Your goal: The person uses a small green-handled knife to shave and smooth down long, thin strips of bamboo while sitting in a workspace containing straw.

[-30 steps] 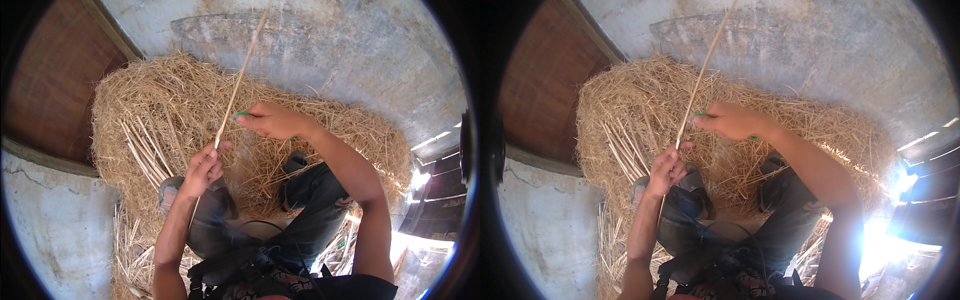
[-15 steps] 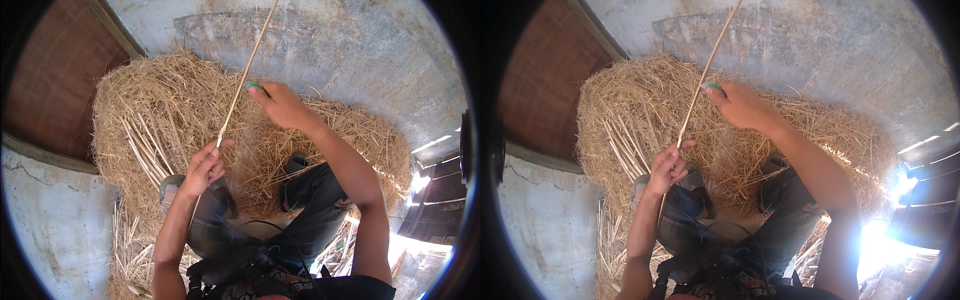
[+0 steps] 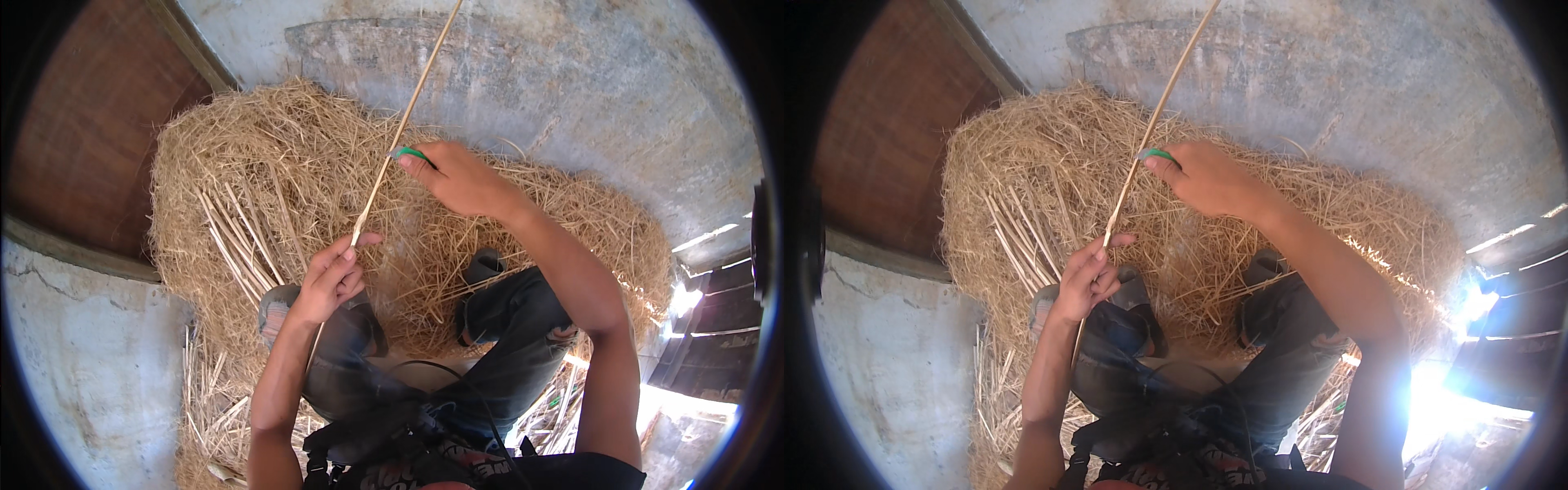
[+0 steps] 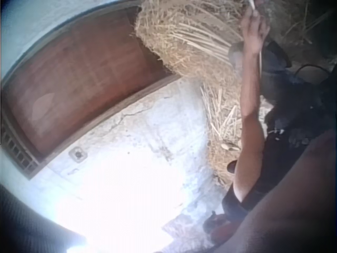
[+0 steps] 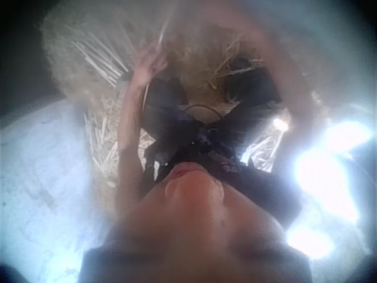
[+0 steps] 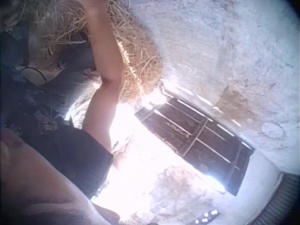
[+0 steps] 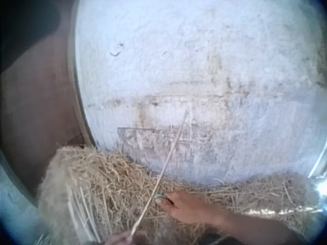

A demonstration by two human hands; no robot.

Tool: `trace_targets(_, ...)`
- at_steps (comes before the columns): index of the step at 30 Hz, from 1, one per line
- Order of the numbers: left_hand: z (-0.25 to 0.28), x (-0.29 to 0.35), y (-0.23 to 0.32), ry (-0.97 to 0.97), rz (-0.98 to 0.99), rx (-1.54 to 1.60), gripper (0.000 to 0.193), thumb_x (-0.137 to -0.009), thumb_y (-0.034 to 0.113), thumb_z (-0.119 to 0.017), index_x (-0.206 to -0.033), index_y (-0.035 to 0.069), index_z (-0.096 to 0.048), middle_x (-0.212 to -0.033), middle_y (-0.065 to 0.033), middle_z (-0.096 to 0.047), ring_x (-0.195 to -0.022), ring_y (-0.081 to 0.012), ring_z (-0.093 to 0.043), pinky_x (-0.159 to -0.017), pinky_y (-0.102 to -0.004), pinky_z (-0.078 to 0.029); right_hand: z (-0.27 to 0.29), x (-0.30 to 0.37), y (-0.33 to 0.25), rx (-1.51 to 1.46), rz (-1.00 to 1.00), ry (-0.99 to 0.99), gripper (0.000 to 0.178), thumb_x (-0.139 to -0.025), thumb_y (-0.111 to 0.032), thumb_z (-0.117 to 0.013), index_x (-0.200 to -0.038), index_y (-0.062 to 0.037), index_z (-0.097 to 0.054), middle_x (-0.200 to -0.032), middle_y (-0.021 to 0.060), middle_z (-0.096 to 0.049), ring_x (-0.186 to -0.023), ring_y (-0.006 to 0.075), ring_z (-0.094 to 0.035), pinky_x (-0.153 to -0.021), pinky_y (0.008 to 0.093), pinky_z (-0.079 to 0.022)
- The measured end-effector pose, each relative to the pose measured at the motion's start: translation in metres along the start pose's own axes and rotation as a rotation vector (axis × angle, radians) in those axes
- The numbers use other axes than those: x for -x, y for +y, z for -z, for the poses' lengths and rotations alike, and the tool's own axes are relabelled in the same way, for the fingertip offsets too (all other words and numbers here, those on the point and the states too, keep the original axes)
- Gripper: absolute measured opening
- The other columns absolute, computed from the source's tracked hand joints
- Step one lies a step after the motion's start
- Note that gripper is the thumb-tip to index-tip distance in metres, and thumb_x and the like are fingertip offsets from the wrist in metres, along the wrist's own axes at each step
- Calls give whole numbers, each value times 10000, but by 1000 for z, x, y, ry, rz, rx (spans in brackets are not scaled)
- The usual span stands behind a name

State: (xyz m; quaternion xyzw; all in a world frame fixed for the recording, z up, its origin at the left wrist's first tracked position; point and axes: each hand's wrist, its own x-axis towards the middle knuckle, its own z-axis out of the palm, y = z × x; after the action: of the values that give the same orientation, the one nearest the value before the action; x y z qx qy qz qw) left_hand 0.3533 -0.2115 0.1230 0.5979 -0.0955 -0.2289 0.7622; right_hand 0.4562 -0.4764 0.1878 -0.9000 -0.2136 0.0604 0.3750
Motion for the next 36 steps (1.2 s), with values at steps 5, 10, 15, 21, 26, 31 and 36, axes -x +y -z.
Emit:
trace_targets(5, 0, -1, -2, 1, 7, 12, 583, -1091, 399, -492, -1421, -82, -510, -567, 96, -243, -467, -36, -224, -458, -226, -202, -4, -5, 13, 13, 42, 106, 574, -1099, -473, -445, -953, 46, -640, -692, 211, -608, -666, 375, -597, -708, 504, -476)
trace_targets(10, 1, 4, 3, 20, 6, 12, 568, -1093, 403, -488, -1392, -79, -533, -556, 97, -238, -459, -40, -217, -455, -228, -196, 3, 0, -8, -71, -109, -46, 578, -1104, -500, -427, -1005, 30, -637, -711, 203, -598, -674, 357, -567, -700, 483, -460)
trace_targets(15, 1, -3, 2, 25, -20, 9, 568, -1093, 417, -486, -1377, -71, -549, -539, 89, -226, -434, -47, -195, -446, -235, -193, -25, 5, 14, 59, 119, -52, 555, -1105, -481, -439, -1027, 20, -664, -731, 169, -614, -672, 309, -577, -691, 465, -468)
trace_targets(21, 2, 1, 8, 49, -68, 17, 566, -1094, 419, -482, -1369, -70, -558, -526, 90, -228, -429, -44, -196, -442, -237, -190, -19, -4, -13, -11, -12, -220, 522, -1105, -461, -453, -1030, 8, -669, -729, 163, -608, -680, 271, -586, -686, 445, -473)
trace_targets(26, 4, -1, 7, 64, -63, 11, 563, -1091, 412, -491, -1367, -73, -564, -520, 93, -232, -426, -45, -200, -441, -233, -193, 0, -4, -1, -33, 0, 53, 531, -1097, -454, -462, -951, 19, -654, -659, 146, -595, -617, 298, -575, -679, 483, -474)
trace_targets(31, 0, 0, 3, 37, -26, 6, 538, -1091, 378, -491, -1375, -74, -557, -537, 94, -243, -436, -42, -214, -450, -230, -203, -1, -5, -9, -4, -15, 129, 554, -1094, -450, -472, -902, 43, -638, -641, 166, -580, -610, 308, -583, -650, 479, -461)
trace_targets(36, 0, 0, 2, -2, -6, 16, 522, -1097, 348, -482, -1396, -77, -531, -550, 94, -239, -448, -39, -215, -458, -230, -207, -1, -2, -7, 27, -30, 26, 554, -1096, -462, -475, -899, 28, -642, -612, 147, -541, -570, 275, -528, -619, 460, -441)
